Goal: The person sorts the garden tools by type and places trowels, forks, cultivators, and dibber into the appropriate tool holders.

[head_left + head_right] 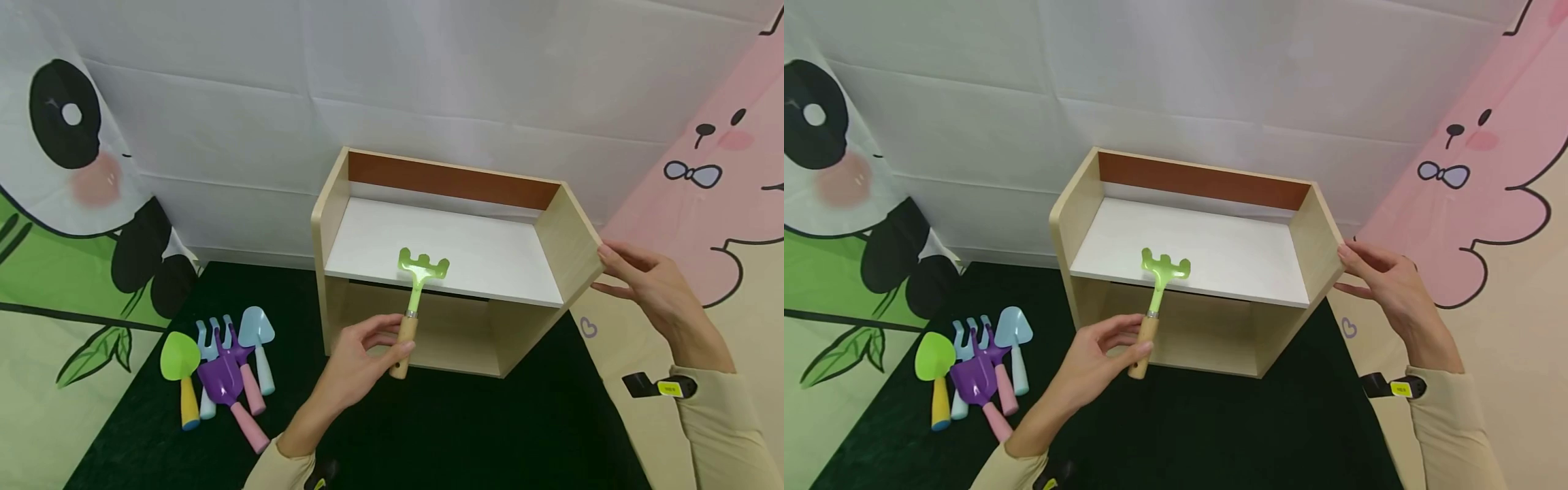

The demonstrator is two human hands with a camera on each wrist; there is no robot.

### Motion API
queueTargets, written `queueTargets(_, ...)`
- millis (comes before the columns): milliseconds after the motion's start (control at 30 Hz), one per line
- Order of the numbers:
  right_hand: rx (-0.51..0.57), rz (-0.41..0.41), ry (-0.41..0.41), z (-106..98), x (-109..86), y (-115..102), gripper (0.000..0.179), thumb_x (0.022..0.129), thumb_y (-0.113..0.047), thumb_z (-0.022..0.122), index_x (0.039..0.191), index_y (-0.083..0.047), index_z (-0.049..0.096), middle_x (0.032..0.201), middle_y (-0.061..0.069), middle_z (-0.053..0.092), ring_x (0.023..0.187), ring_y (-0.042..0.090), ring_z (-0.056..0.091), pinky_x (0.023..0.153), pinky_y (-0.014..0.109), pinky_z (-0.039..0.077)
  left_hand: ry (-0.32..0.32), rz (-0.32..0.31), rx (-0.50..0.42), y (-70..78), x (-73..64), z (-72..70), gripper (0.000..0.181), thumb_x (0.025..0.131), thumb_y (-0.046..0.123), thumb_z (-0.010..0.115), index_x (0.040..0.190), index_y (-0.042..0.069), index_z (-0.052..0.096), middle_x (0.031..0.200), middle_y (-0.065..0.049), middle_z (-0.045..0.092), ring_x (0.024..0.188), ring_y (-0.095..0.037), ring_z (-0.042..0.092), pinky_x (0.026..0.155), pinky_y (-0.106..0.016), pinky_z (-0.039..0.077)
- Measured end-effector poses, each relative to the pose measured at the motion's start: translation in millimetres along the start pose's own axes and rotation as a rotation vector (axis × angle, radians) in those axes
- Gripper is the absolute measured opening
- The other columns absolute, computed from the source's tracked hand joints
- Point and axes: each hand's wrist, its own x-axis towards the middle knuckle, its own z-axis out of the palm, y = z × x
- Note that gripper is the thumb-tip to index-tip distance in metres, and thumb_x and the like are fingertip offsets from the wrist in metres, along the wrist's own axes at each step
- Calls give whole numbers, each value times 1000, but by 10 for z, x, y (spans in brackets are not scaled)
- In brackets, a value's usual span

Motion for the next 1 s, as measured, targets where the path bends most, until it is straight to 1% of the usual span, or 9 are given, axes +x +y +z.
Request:
queueTargets(233,-2,-6,1,-9,-11,-2,47,96,-21,56,138,-3,46,122,-1,58,98,8,64,72,29,57,-47,58,-3,117,134,74,46,87,22,70,128,7,56,112,-10,64,100,-21,64,75,-27,55)
queueTargets(367,-23,0,3,-11,-8,-4,47,96,-22,56,138,-4,46,122,-2,59,98,8,64,72,29,57,-49,79,5,174,211,123,48,86,23,71,129,7,57,112,-9,66,99,-20,65,75,-27,55)
queueTargets(500,-30,-2,0,-7,1,-8,46,96,-22,56,138,-4,47,122,-2,59,99,8,64,72,30,57,-46,87,12,217,279,169,47,85,21,72,128,6,58,111,-9,66,98,-20,65,76,-26,55)
queueTargets(667,-32,-4,-1,1,3,-22,46,96,-22,56,138,-5,47,122,-2,59,99,8,64,72,30,57,-53,83,2,296,352,212,46,86,14,71,128,3,58,112,-13,65,99,-24,65,77,-28,55)
queueTargets(733,-39,-2,2,0,-1,-26,46,96,-23,56,138,-5,47,122,-2,59,99,8,64,72,30,57,-56,79,10,380,368,221,45,86,12,71,128,0,57,112,-15,65,99,-26,65,78,-29,55)
queueTargets(900,-60,7,9,-6,-17,-30,47,96,-24,56,138,-6,47,122,-3,59,99,7,64,72,29,57,-58,66,47,645,388,240,45,86,11,70,126,-4,57,111,-17,65,98,-27,65,78,-30,55)
queueTargets(1000,-73,10,8,-6,-23,-29,47,96,-25,55,139,-6,47,122,-4,59,99,7,64,73,29,56,-47,56,63,742,414,261,45,86,12,71,125,-4,57,110,-16,66,97,-26,65,79,-31,54)
